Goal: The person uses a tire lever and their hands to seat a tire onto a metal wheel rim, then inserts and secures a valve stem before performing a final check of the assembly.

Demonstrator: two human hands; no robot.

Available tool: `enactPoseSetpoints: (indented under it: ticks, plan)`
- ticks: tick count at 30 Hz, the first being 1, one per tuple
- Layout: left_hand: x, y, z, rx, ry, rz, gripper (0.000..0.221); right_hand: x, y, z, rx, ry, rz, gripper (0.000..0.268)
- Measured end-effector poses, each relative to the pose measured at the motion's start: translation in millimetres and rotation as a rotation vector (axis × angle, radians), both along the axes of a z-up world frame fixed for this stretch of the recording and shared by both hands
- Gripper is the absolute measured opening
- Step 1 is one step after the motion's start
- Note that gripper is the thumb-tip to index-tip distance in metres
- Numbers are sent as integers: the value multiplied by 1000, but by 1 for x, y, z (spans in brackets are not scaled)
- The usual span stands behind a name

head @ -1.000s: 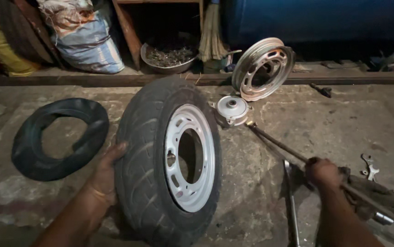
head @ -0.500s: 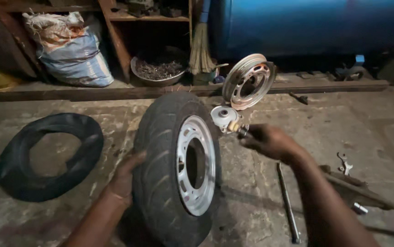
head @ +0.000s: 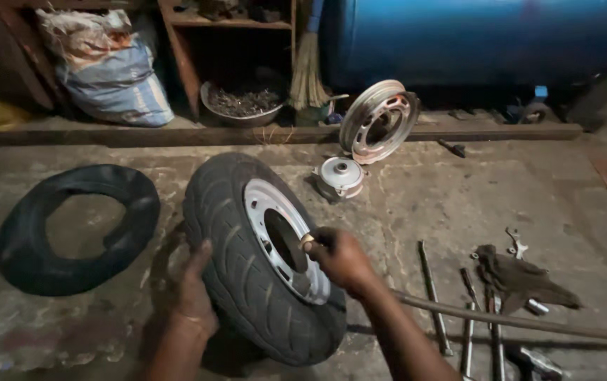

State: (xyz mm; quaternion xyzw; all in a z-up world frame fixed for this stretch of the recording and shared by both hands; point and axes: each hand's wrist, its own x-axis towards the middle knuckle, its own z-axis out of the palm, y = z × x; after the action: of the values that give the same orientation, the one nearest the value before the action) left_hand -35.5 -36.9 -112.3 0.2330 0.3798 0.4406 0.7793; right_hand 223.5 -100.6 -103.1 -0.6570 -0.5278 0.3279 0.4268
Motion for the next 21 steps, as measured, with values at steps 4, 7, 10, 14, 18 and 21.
enactPoseSetpoints:
  ticks: [4,7,10,14,18,21]
  plan:
    - [2,0,-8,95,23,99,77,-29,2,-6,56,-6,-173,26]
    - [2,0,-14,64,-11,63,76,-36,15,-16,42,106,-321,25]
    - [0,-9,-9,191,1,117,75,-44,20,-27,219,223,-189,21]
    - [-5,-19,9,338,38,95,74,-72,1,-34,294,260,-232,18]
    - [-3,-16,20,369,66,49,77,-76,-6,-34,222,165,-401,19]
    - [-6,-14,19,394,29,34,81,-78,-6,-36,217,134,-406,20]
